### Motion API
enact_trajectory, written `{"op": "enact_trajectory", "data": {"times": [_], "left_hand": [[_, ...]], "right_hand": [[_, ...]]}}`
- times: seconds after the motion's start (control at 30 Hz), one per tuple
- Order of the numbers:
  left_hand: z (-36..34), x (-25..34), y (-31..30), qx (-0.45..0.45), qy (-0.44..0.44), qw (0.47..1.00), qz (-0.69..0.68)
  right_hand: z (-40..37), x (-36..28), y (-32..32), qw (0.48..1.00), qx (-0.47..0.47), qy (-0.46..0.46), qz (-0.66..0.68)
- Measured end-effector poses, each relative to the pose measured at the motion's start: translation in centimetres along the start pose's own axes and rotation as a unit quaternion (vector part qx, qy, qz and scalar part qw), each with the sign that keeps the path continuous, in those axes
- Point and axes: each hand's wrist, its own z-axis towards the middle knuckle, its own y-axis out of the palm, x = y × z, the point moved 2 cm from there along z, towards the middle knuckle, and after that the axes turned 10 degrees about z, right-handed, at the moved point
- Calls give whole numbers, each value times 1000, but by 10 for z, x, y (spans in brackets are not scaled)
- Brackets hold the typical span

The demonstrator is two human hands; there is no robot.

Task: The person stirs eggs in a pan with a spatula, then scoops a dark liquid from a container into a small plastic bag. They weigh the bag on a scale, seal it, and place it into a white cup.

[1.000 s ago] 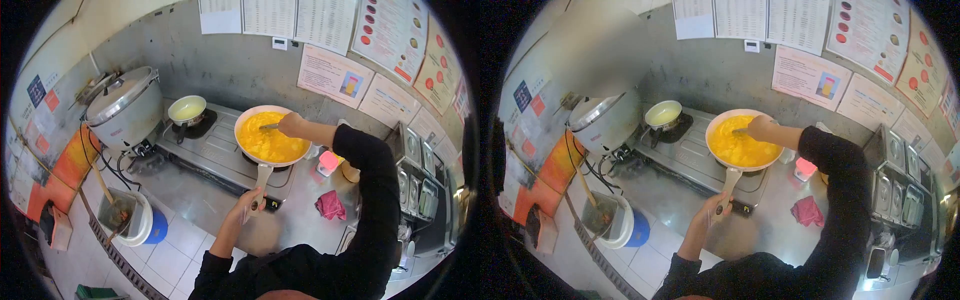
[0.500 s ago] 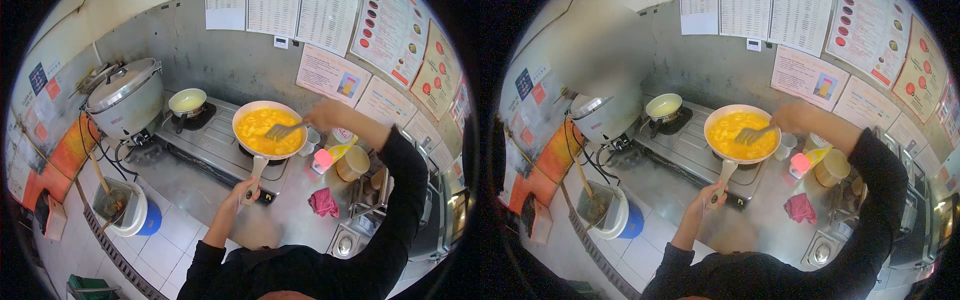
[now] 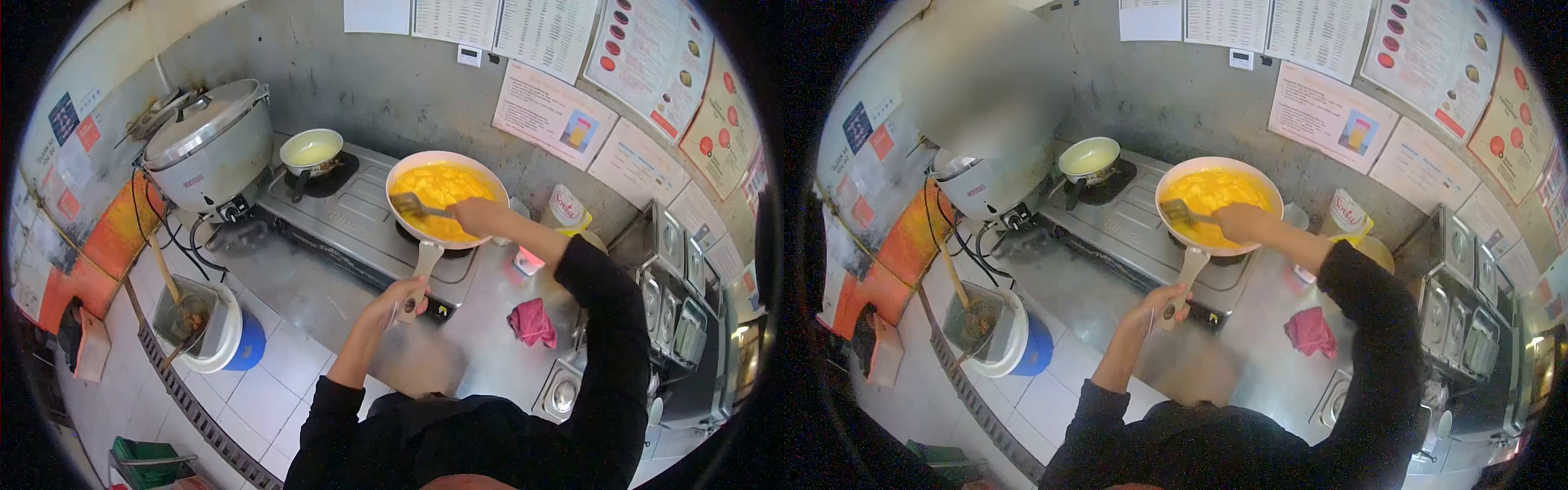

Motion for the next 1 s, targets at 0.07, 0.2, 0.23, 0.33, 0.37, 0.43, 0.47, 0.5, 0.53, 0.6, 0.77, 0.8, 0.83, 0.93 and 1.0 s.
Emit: {"op": "enact_trajectory", "data": {"times": [0.07,0.2,0.23,0.33,0.37,0.43,0.47,0.5,0.53,0.6,0.77,0.8,0.83,0.93,1.0], "left_hand": [[0,2,-1,-3,8,1000,1],[6,-3,-5,4,15,1000,18],[5,-2,-3,9,9,1000,4],[4,2,5,18,3,1000,-19],[6,2,2,18,6,1000,-19],[5,0,0,27,-2,999,-23],[7,1,-1,19,2,1000,-24],[8,0,-2,12,7,999,-29],[8,-2,-3,6,10,999,-37],[7,-4,0,5,19,999,-46],[9,-6,1,-9,26,997,-76],[9,-7,1,-6,27,996,-81],[9,-6,2,-3,29,996,-84],[5,-4,3,29,23,998,-50],[16,-18,-3,7,39,996,-76]], "right_hand": [[24,4,9,999,31,15,14],[47,-3,5,988,95,87,80],[52,-5,2,983,102,116,96],[59,5,-6,969,142,162,119],[59,18,-13,974,144,149,88],[58,33,-22,983,143,115,26],[47,41,-32,973,173,121,92],[22,38,-51,959,200,124,156],[9,43,-67,970,155,128,139],[-8,59,-97,979,74,154,112],[-62,47,-142,975,-65,213,22],[-69,41,-139,974,-85,209,-8],[-69,39,-131,971,-98,211,-50],[-73,26,-106,961,-94,199,-165],[-85,9,-89,958,-40,175,-223]]}}
